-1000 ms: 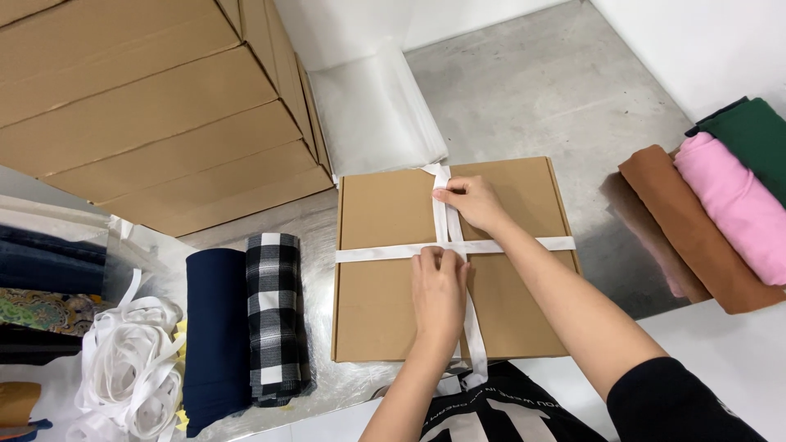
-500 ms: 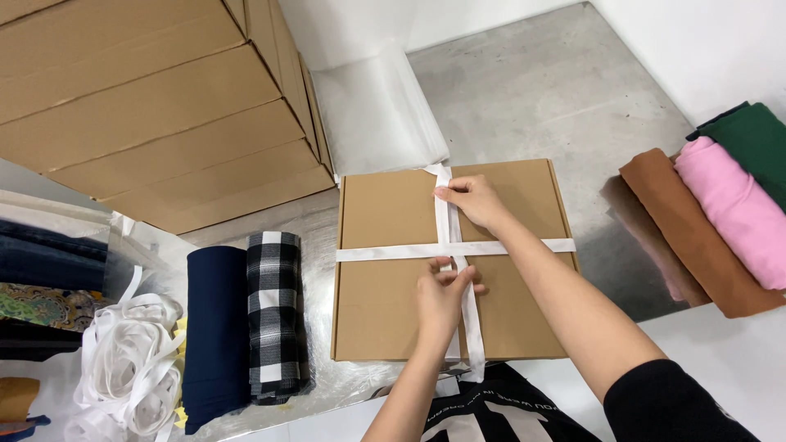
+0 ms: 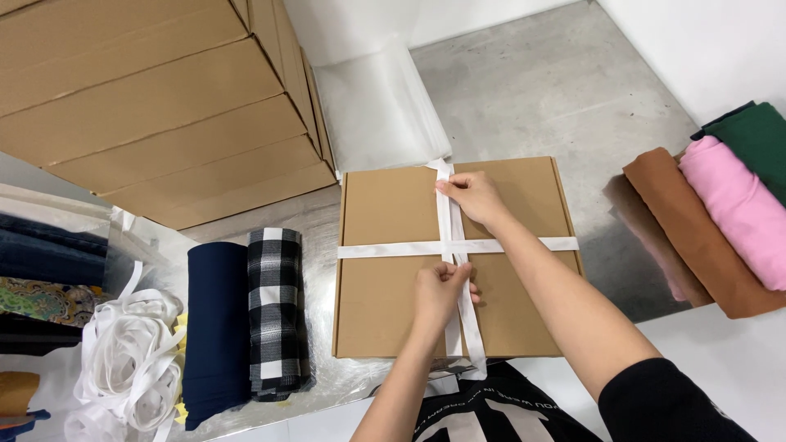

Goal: The person ties a white ribbon around a cardboard box, writes on a yellow sticky note attached to the box, and places it aside. Then, they wrap a folded dark blue garment in a clear plastic bag and place it into a cardboard box.

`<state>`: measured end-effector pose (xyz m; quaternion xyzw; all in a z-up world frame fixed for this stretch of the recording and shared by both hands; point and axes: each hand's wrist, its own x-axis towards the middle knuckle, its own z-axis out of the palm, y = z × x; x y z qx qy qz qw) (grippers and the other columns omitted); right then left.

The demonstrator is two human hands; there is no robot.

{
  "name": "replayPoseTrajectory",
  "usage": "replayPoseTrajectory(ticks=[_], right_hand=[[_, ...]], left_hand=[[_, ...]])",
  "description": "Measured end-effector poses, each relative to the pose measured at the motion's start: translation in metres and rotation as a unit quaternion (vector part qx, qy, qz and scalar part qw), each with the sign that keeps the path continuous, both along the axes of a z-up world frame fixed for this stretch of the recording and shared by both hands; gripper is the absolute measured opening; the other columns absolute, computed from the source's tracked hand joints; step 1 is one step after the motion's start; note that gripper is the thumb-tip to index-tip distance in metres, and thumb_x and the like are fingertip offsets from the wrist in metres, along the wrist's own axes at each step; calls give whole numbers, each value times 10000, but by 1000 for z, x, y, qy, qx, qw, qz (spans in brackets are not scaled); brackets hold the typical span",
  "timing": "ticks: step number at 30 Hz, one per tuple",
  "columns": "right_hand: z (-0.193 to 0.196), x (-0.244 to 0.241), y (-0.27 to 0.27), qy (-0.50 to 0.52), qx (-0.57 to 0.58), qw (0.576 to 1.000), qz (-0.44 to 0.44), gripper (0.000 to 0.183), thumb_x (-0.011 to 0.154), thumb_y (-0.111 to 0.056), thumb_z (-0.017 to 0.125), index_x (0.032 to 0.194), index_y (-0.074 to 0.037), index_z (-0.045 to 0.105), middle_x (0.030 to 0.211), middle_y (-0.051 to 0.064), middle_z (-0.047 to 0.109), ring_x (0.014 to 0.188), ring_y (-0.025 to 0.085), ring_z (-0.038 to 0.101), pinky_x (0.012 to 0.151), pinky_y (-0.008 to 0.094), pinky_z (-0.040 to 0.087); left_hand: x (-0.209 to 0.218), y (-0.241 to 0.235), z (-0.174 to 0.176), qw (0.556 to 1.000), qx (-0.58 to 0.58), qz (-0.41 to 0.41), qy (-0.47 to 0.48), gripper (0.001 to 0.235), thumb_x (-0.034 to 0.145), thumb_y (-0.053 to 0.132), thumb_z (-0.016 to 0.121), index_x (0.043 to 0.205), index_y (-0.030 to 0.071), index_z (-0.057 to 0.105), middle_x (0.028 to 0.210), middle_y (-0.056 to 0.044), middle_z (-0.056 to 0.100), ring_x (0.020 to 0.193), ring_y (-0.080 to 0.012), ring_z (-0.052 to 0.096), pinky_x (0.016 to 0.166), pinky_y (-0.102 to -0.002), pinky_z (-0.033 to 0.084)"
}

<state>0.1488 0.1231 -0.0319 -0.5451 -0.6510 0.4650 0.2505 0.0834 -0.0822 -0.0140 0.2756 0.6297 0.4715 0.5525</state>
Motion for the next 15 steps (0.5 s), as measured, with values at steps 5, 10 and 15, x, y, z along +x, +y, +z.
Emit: replayPoseTrajectory(ticks=[5,10,15], right_hand=[[15,-6,-8,-18,9,1000,-19,176,926,-387,811,974,-225,861,875,17,798,860,189,736,726,313,534],[24,-13,-11,-35,2,999,-37,198,928,-391,793,997,-218,859,865,20,798,855,204,744,712,312,535],[26,-15,-10,-46,6,998,-42,210,919,-382,798,1006,-200,858,860,43,795,845,225,747,688,323,531]], left_hand=[[3,-12,15,1000,11,-1,17,241,1036,189,724,974,-43,709,696,-136,762,555,-188,758,490,-259,610],[3,-16,25,998,6,2,65,214,1040,200,714,927,18,712,673,-94,759,551,-153,748,515,-230,579],[5,-16,23,997,16,-1,78,190,1038,180,717,930,25,717,684,-88,760,562,-140,740,530,-222,558]])
